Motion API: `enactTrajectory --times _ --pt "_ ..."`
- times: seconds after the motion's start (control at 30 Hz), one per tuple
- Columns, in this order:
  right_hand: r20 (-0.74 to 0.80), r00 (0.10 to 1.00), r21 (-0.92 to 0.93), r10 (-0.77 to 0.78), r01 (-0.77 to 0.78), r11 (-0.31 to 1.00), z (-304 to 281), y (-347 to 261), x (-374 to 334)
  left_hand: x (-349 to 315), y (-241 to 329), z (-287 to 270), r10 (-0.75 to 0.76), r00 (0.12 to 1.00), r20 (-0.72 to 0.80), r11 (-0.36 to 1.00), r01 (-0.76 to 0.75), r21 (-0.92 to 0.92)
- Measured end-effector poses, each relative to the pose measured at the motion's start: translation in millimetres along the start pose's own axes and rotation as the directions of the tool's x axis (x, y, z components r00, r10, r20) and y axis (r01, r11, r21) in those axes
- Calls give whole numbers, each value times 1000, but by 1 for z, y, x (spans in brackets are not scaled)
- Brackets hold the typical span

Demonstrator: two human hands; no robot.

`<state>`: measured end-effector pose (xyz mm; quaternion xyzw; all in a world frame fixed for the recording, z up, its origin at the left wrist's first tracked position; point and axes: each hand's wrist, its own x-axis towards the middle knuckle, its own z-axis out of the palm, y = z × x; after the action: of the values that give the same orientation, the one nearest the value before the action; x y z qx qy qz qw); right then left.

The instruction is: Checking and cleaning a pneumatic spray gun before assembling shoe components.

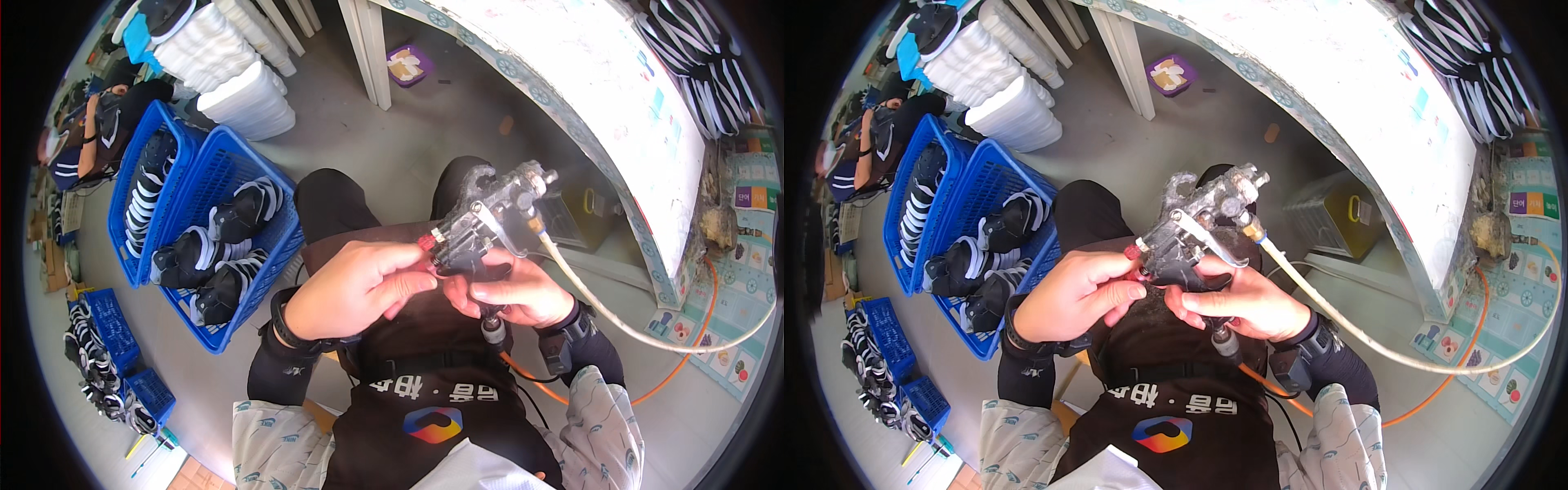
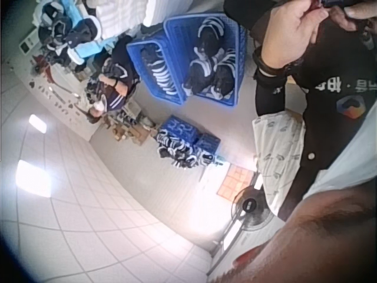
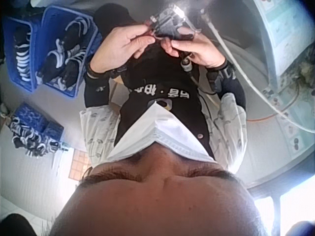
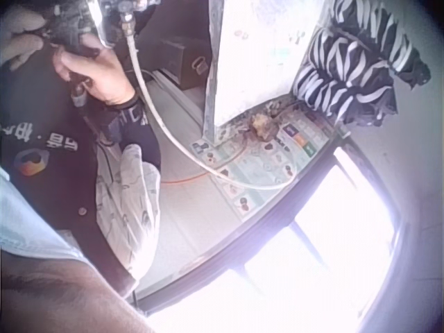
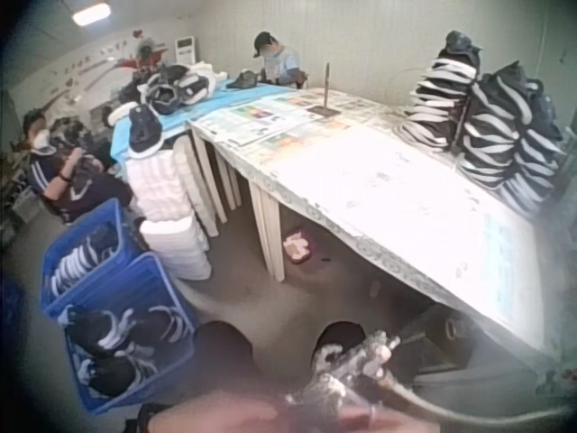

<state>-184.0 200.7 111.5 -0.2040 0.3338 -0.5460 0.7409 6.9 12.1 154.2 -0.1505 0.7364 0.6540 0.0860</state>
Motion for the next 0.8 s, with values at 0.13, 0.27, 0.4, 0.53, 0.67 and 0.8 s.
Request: enactTrajectory --times 0.13,0.27,0.4,0.53,0.67,0.8 --pt "-20 999 -97 28 -30 995 6 -7 3 -4 -1 5 -10 999 -41 1000 9 -26" --pt "-80 990 -278 119 -137 951 16 -26 0 -7 -9 17 -46 991 -129 965 11 -261" --pt "14 999 -56 38 -38 998 8 -12 1 -8 -2 16 -71 995 -72 959 48 -281" --pt "-10 999 163 50 -48 986 2 1 3 -10 2 21 -54 985 -162 985 26 -171" --pt "-133 991 49 22 -15 999 6 4 5 -11 -6 23 -30 965 -262 980 -23 -195" --pt "-150 988 -91 -25 11 996 7 11 2 -11 -15 29 -28 972 -234 967 -33 -252"
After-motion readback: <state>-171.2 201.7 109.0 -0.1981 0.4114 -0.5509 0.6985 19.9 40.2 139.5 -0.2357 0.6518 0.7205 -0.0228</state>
